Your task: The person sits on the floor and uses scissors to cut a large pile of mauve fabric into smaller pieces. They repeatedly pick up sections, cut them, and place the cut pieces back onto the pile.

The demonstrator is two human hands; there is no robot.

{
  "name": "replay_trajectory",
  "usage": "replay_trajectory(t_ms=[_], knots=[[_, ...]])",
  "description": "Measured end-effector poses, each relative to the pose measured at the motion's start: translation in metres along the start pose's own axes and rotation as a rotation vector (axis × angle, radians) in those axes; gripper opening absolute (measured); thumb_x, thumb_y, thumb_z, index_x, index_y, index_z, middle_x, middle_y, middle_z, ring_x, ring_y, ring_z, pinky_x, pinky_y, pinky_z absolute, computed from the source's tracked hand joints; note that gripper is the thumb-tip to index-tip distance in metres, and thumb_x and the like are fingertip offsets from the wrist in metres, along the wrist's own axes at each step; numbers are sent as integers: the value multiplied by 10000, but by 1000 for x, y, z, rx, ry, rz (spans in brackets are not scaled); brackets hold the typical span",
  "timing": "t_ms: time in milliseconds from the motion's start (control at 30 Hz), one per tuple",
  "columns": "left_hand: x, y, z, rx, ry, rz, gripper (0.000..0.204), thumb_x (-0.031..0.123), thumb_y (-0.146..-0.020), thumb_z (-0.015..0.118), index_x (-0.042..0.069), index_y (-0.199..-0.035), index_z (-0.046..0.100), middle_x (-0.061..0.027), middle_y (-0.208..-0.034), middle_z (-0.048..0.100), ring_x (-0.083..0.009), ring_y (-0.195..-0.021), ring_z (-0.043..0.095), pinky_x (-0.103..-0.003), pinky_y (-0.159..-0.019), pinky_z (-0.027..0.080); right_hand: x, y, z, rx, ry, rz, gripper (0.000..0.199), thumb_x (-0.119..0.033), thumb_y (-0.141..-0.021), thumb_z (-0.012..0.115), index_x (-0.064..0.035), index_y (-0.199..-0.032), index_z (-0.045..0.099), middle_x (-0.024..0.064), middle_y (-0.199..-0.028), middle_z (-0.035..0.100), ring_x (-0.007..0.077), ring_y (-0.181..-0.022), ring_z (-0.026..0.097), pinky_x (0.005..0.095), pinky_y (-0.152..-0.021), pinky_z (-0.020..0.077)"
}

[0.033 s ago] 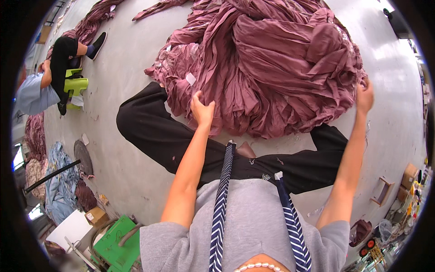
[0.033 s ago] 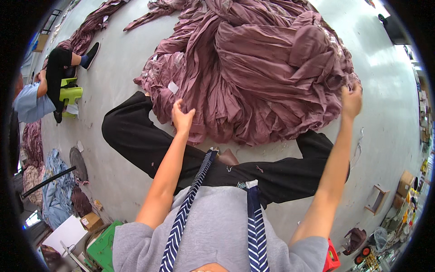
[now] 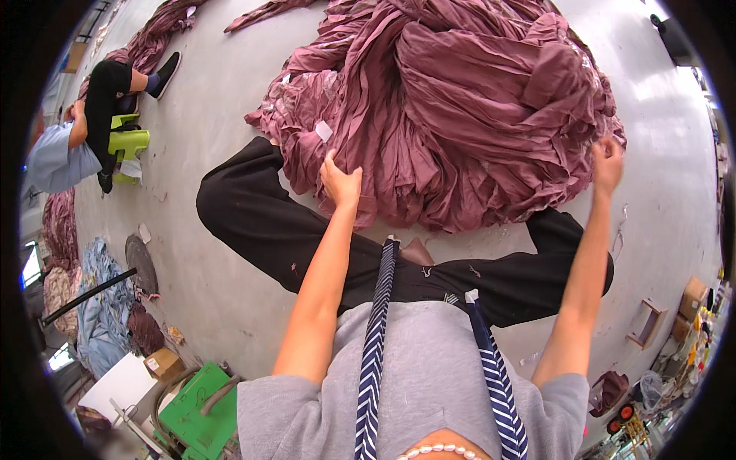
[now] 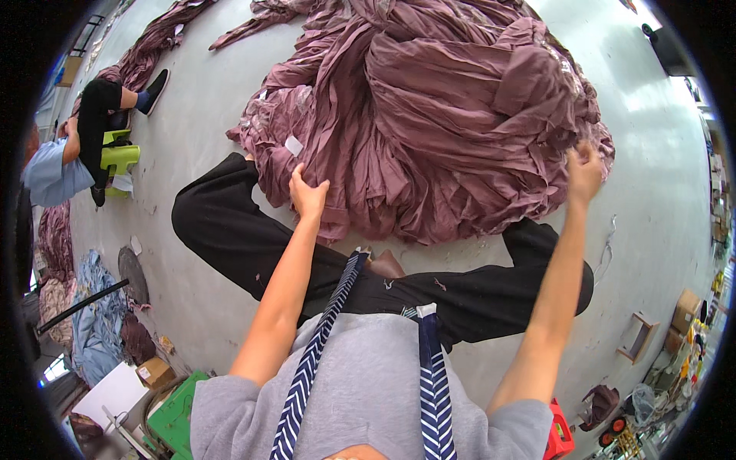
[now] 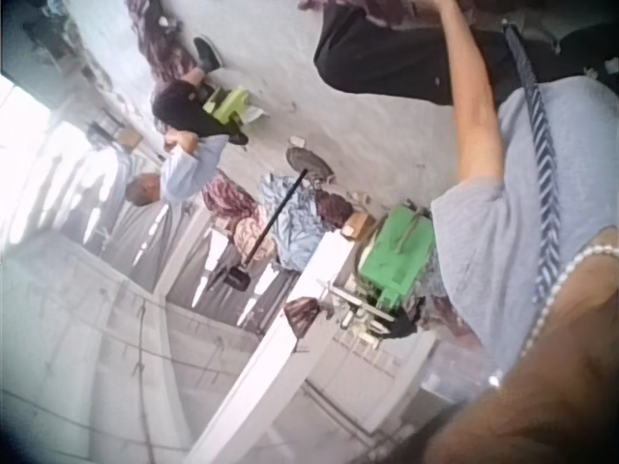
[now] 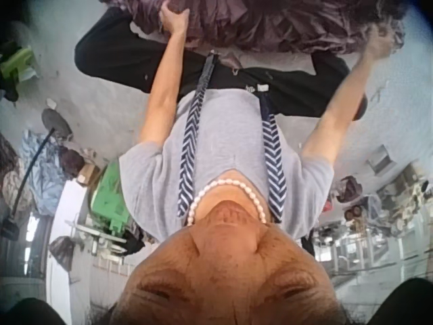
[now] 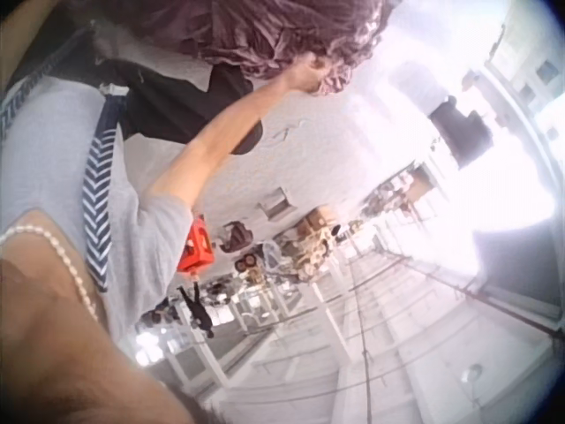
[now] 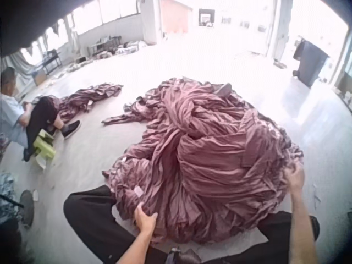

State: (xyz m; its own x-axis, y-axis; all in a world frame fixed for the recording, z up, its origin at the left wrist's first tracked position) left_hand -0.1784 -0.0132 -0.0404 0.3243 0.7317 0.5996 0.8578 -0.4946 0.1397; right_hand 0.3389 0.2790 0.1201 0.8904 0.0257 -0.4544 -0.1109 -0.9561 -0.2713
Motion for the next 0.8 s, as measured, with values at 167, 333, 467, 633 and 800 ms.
replay_trajectory(t_ms=[167, 333, 467, 633, 800], knots=[[-54, -11, 30, -55, -297, -322, 938, 337, -560, 842, 195, -1335, 332, -119, -1247, 489, -297, -1192, 437, -502, -924, 374, 6, 117, 94, -285, -718, 245, 168, -106, -855, 606, 12, -974, 606, 63, -857, 655, 83, -660, 568, 204, -610, 466], [-89, -13, 33, -157, -373, -478, 736, 392, -617, 787, 183, -1248, 469, -157, -1217, 528, -313, -1151, 487, -494, -939, 364, -39, 183, 129, -507, -808, 319, 149, -102, -884, 568, 13, -976, 591, 68, -837, 664, 54, -603, 535, 186, -559, 437], [-63, -13, 51, -372, -368, -228, 493, 361, -699, 700, 82, -1089, 586, -222, -1047, 614, -347, -1000, 589, -420, -841, 466, -67, 211, 144, -604, -819, 364, 132, -101, -874, 579, -2, -959, 602, 63, -827, 660, 40, -604, 525, 182, -553, 427], [36, 34, 29, -293, 70, 191, 438, 219, -712, 683, -8, -1062, 549, -167, -932, 648, -285, -825, 630, -351, -735, 484, -141, 260, 153, -830, -787, 49, 667, -41, -661, 763, -54, -1258, 466, 55, -1077, 603, 41, -646, 502, 197, -624, 448], [137, 89, 12, -732, 710, 167, 324, 89, -770, 622, -38, -1059, 547, -78, -872, 653, -76, -750, 592, -228, -650, 477, -200, 277, 140, -723, -839, -54, 549, -48, -677, 707, -34, -1196, 528, 113, -948, 638, 114, -719, 563, 266, -666, 481]])
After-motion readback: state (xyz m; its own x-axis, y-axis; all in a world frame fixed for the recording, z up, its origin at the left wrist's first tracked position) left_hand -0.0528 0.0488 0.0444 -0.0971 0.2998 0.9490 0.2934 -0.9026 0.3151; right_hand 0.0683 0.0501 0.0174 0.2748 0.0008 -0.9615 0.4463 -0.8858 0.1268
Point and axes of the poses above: each hand's wrist, its own y-axis away from the middle knuckle, its own z-axis out of the palm, x = y × z, the point moved 8 cm from there along -y, towards the middle knuckle
